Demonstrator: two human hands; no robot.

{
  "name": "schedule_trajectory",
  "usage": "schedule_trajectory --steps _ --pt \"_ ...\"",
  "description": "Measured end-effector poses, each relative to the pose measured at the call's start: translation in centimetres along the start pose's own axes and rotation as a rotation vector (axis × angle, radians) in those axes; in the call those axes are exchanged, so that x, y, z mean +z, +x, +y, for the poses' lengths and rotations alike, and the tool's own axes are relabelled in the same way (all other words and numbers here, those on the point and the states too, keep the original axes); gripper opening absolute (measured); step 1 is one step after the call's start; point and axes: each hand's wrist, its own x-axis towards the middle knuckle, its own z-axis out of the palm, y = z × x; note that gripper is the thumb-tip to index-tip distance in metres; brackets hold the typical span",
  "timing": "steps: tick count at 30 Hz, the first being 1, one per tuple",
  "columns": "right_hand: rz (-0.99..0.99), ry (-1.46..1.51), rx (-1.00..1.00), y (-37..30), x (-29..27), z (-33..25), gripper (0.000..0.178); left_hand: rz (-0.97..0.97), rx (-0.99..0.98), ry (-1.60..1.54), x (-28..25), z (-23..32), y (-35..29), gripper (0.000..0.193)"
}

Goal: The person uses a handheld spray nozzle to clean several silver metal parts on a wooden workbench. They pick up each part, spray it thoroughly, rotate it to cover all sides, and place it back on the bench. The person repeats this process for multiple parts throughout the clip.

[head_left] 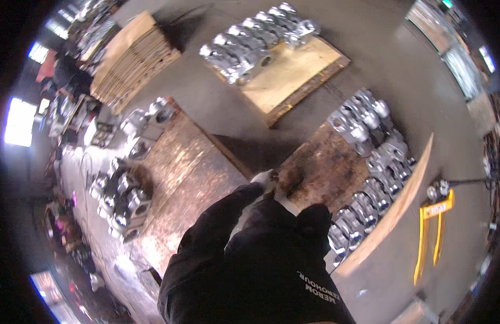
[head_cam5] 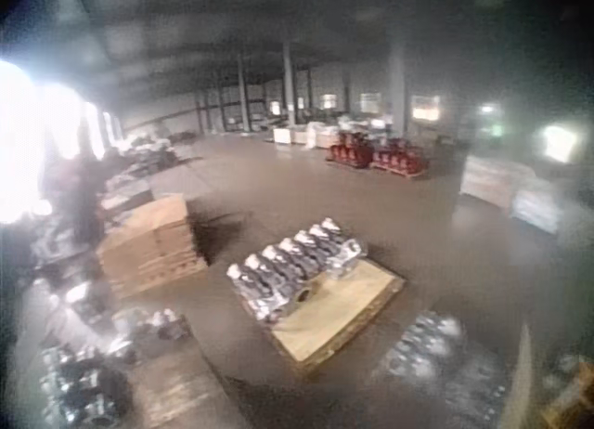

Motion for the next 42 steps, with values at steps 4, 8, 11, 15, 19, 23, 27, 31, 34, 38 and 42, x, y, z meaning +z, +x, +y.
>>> schedule_trajectory --steps 4,8,11,15,19,23,27,31,34,38,42 --pt "0.056 -0.001 0.052 -0.6 2.7 -2.4 0.021 -0.016 0.083 -0.018 0.4 2.0 5.5 0.041" --pt "0.222 -0.038 0.173 -1.4 3.4 -4.8 0.024 -0.106 0.385 0.265 2.9 4.0 12.1 0.035" --pt "0.285 0.084 0.140 -0.3 2.9 -5.7 0.025 -0.147 0.250 -0.183 3.3 7.0 15.6 0.046" --pt "0.285 0.306 0.179 2.8 3.2 -9.4 0.021 -0.343 -0.044 -0.215 3.2 14.9 20.6 0.038" --pt "0.292 0.306 0.351 6.4 2.1 -12.9 0.016 -0.417 0.155 0.281 6.4 19.2 29.1 0.039" --pt "0.352 0.376 0.357 8.3 0.8 -15.4 0.013 -0.452 0.323 0.436 14.1 20.7 40.6 0.041" --pt "0.412 0.265 0.388 10.1 -1.2 -16.9 0.025 -0.327 -0.037 0.135 20.6 23.6 49.8 0.059" --pt "0.489 0.046 0.256 10.8 -2.9 -16.0 0.038 -0.092 -0.164 -0.014 26.2 27.2 56.9 0.076" --pt "0.510 0.133 0.431 10.8 -2.2 -16.8 0.041 -0.068 -0.145 0.008 29.9 29.3 61.6 0.080" --pt "0.459 0.133 0.512 12.9 -3.8 -17.2 0.044 -0.024 -0.102 -0.073 35.3 22.4 70.1 0.061" --pt "0.477 0.151 0.530 13.0 -4.5 -16.4 0.047 -0.073 0.305 0.183 38.9 16.3 73.5 0.050"
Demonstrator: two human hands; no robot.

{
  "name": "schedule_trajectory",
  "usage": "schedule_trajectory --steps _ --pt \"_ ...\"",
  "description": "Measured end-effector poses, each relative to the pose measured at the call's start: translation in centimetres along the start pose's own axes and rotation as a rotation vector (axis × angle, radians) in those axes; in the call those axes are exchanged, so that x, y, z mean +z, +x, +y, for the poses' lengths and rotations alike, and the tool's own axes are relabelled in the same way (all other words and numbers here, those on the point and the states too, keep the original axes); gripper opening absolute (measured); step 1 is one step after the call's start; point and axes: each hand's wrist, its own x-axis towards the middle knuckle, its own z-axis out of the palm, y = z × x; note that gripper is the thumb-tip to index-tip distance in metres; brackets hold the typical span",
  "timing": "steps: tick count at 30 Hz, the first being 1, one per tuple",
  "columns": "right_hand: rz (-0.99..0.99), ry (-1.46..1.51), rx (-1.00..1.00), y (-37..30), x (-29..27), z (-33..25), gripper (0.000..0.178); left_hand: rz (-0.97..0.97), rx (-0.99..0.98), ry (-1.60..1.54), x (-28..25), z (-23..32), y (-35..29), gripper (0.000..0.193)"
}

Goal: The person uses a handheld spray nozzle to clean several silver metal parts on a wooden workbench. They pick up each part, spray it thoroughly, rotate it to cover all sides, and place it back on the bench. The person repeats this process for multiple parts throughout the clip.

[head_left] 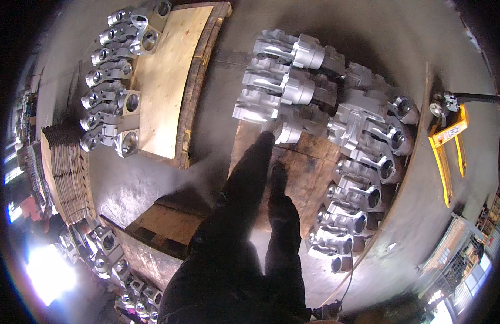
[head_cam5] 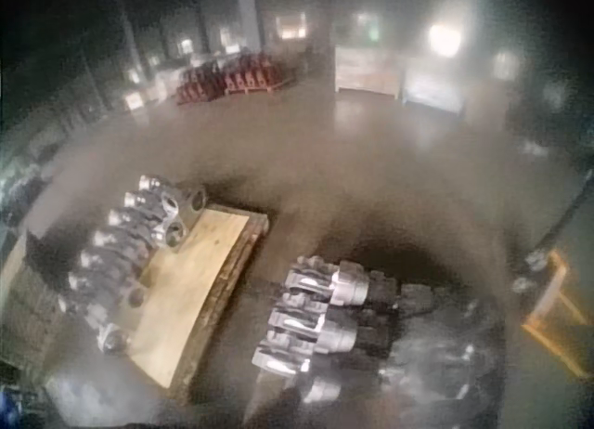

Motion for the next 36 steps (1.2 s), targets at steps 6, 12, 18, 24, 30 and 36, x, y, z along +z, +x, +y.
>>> schedule_trajectory --steps 6,12,18,24,30,36 --pt "-0.016 0.094 -0.058 1.2 -1.4 2.4 0.052 -0.158 -0.168 0.032 1.0 2.6 -3.2 0.046" --pt "-0.023 0.100 -0.108 1.8 -1.5 6.6 0.036 -0.055 -0.237 0.547 -15.3 9.8 -19.2 0.035" --pt "-0.436 0.057 -0.454 1.8 0.6 5.2 0.034 0.238 -0.305 0.762 -26.3 9.8 -43.7 0.026" --pt "-0.533 -0.369 -0.782 -1.3 4.8 3.9 0.047 0.820 -0.736 -1.159 -36.8 16.3 -69.1 0.023" --pt "-0.467 -0.693 -1.183 -11.0 9.6 6.2 0.061 1.158 -0.868 -0.889 -38.1 6.6 -93.6 0.037" --pt "-0.214 -1.011 -1.455 -22.4 12.8 10.1 0.076 1.616 -0.902 -1.039 -30.6 -8.1 -115.8 0.039"
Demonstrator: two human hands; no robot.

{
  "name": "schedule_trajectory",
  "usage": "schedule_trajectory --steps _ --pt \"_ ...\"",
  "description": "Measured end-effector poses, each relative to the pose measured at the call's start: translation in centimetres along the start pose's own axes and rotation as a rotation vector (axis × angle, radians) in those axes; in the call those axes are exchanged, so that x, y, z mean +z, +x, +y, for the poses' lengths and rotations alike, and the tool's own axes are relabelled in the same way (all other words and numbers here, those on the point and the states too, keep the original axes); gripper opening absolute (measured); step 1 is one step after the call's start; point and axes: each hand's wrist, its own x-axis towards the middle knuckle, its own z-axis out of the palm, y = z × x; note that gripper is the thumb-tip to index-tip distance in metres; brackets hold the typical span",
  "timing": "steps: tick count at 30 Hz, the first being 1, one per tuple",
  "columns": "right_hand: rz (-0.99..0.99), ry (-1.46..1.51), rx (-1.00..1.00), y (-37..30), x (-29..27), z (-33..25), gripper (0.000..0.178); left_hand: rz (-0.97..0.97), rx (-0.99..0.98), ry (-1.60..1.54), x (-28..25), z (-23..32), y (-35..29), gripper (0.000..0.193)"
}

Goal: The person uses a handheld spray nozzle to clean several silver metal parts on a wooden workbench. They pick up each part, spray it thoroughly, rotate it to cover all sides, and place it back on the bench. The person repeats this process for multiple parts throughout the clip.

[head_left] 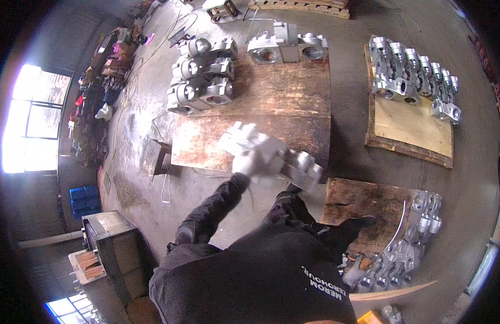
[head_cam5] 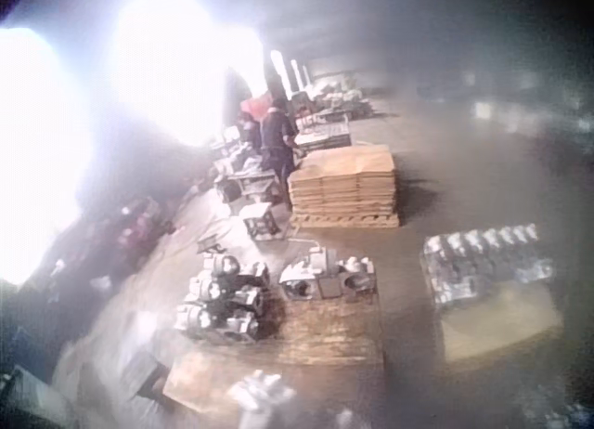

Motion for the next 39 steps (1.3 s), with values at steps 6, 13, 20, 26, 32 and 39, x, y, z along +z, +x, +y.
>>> schedule_trajectory --steps 6,13,20,26,32,39 --pt "-0.166 0.261 -0.007 -0.3 1.0 0.6 0.060 0.325 0.116 -0.117 -19.2 -2.7 9.4 0.028" --pt "-0.065 0.269 -0.212 3.1 2.6 9.6 0.038 0.527 -0.095 0.153 -33.2 -4.2 14.9 0.036" --pt "-0.050 0.050 -0.035 0.8 -1.4 2.5 0.029 0.564 -0.310 -0.228 -41.9 -12.7 14.4 0.044" --pt "-0.030 0.029 -0.130 -2.3 1.8 0.9 0.030 0.491 -0.220 -0.005 -41.1 -10.3 18.9 0.041" --pt "0.054 0.072 0.015 -4.6 3.5 8.0 0.037 0.425 0.261 0.607 -27.9 -5.7 20.4 0.037" --pt "0.105 0.962 0.638 -10.3 7.4 17.8 0.031 -0.070 0.627 0.865 -3.6 -3.5 14.3 0.032"
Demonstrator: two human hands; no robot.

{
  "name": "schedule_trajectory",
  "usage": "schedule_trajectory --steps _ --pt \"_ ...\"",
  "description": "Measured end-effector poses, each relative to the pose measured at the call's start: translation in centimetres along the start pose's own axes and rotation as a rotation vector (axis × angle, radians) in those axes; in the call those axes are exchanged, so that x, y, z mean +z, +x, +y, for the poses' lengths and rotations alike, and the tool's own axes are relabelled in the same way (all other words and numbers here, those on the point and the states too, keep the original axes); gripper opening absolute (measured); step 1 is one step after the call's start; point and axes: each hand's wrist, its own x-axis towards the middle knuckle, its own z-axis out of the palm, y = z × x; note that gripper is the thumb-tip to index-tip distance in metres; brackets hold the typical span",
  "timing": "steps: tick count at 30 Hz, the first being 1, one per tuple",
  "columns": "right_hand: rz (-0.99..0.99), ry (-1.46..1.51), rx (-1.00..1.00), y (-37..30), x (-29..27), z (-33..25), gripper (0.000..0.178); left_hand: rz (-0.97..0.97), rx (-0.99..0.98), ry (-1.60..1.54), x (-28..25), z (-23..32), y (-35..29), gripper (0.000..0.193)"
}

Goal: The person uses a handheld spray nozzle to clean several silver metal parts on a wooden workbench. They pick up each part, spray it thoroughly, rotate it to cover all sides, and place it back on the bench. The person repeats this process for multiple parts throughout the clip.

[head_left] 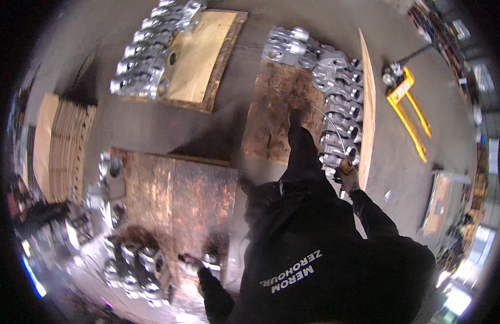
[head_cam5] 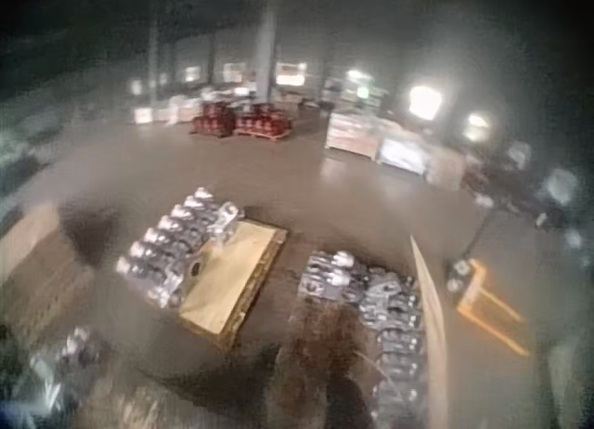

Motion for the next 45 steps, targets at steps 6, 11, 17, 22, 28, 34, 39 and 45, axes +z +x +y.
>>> schedule_trajectory --steps 6,11,17,22,28,34,39,45 --pt "0.160 0.197 0.069 3.5 -0.9 -2.8 0.025 -0.684 0.398 -0.104 22.8 24.2 1.6 0.032" --pt "0.200 0.303 0.093 11.3 -2.7 -6.6 0.020 -1.080 0.031 -0.380 36.8 47.8 -6.2 0.043" --pt "0.180 0.454 0.134 17.8 -6.3 -9.5 0.019 -1.323 0.609 -0.076 53.3 69.2 -19.1 0.028" --pt "0.160 0.307 0.250 19.9 -9.8 -10.7 0.050 -1.217 0.762 -0.008 70.9 84.0 -28.4 0.033" --pt "0.082 -0.451 0.153 19.9 -12.9 -10.5 0.017 -0.992 0.797 0.105 89.7 97.4 -33.2 0.040" --pt "0.360 0.423 0.530 19.2 -13.5 -6.4 0.011 -1.258 0.649 -0.352 100.4 96.7 -28.6 0.055" --pt "0.323 0.408 0.304 17.1 -15.2 -2.4 0.051 -1.311 0.562 -0.411 94.4 91.8 -30.7 0.043" --pt "0.352 0.331 0.281 20.6 -15.3 -3.6 0.048 -1.209 0.590 -0.236 82.4 84.7 -30.1 0.038"
